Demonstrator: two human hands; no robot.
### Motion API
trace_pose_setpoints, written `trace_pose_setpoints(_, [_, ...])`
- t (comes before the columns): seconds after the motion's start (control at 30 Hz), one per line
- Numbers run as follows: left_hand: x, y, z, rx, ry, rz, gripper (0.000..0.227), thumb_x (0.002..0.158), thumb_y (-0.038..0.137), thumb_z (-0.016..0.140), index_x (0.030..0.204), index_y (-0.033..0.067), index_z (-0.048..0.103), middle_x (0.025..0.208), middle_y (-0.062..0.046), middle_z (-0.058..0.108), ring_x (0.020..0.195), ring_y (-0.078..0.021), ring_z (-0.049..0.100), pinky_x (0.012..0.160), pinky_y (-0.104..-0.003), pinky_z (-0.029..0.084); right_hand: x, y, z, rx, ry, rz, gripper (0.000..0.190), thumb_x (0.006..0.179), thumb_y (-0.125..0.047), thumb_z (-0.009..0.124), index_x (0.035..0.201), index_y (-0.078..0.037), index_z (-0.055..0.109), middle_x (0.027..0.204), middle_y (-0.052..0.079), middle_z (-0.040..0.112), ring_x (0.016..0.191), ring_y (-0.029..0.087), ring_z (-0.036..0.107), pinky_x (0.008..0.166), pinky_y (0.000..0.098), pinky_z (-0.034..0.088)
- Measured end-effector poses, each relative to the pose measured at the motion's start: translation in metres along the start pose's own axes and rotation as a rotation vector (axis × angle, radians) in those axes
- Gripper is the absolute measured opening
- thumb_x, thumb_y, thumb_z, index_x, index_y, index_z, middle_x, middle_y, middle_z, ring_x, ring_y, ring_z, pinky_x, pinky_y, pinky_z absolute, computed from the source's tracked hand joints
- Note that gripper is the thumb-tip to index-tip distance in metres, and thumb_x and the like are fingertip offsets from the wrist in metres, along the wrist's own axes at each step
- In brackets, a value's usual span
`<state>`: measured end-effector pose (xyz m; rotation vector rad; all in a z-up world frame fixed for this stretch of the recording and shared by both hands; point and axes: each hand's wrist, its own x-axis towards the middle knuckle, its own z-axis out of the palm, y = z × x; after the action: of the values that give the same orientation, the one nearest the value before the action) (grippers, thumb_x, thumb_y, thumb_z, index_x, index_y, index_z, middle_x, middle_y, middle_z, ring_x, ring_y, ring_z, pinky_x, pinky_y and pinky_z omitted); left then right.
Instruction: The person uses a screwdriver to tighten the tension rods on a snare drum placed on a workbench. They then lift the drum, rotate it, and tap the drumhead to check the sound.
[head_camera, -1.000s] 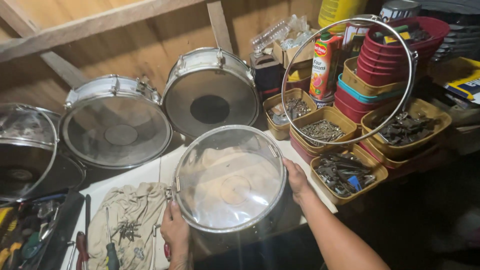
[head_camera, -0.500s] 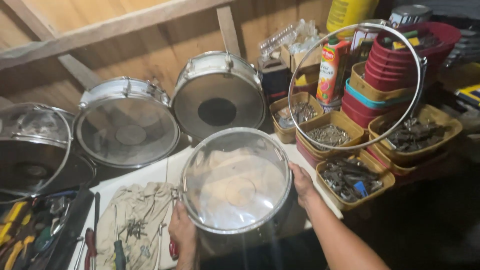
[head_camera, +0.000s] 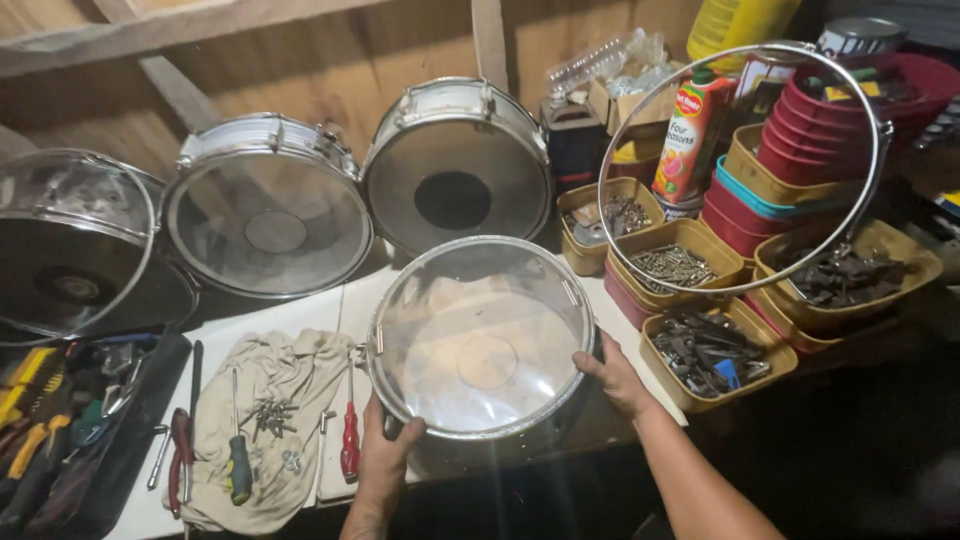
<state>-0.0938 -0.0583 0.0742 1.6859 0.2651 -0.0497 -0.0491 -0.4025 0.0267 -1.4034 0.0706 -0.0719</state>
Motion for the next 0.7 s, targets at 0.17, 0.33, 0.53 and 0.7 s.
trace_pose_setpoints(0.17, [-0.007,0.011,0.002,-0.146,-0.046,-0.056,0.132,0.044,0.053,0.077,0.162,0.0216,0.027,0.159,-0.016,0.044,0.144,-0.0363,0.046,0.122,-0.058,0.032,0.009,0.018,-0.011,-0.108,-0.010,-0.098,0.094,0.072,-0.053,0.073,0.150,-0.007,0.048,0.145,0.011,0.058,0.135,0.022,0.051,0.117,0.0374,0.036])
trace_pose_setpoints(0.33, [0.000,-0.001,0.000,-0.191,-0.062,-0.005,0.127,0.046,0.051,0.078,0.161,0.0206,0.032,0.158,-0.015,0.044,0.142,-0.0361,0.047,0.118,-0.056,0.038,0.010,0.025,-0.016,-0.271,-0.013,-0.141,0.100,0.072,-0.068,0.065,0.150,-0.008,0.048,0.150,0.013,0.053,0.142,0.025,0.045,0.120,0.0418,0.031])
trace_pose_setpoints(0.53, [-0.007,0.004,0.001,-0.141,-0.043,0.049,0.125,0.050,0.057,0.077,0.160,0.0181,0.032,0.160,-0.012,0.040,0.145,-0.0312,0.045,0.118,-0.048,0.040,0.009,0.055,-0.016,-0.325,0.097,-0.288,0.081,0.089,-0.054,0.058,0.153,-0.005,0.042,0.156,0.016,0.047,0.147,0.025,0.039,0.124,0.0379,0.023])
trace_pose_setpoints(0.7, [-0.021,0.013,0.016,-0.207,-0.001,0.115,0.138,0.044,0.065,0.076,0.162,0.0190,0.021,0.160,-0.018,0.041,0.143,-0.0370,0.047,0.118,-0.059,0.039,-0.039,0.020,0.019,-0.623,0.418,0.295,0.112,0.068,-0.085,0.040,0.161,-0.024,0.031,0.163,0.017,0.034,0.146,0.041,0.039,0.120,0.0526,0.029])
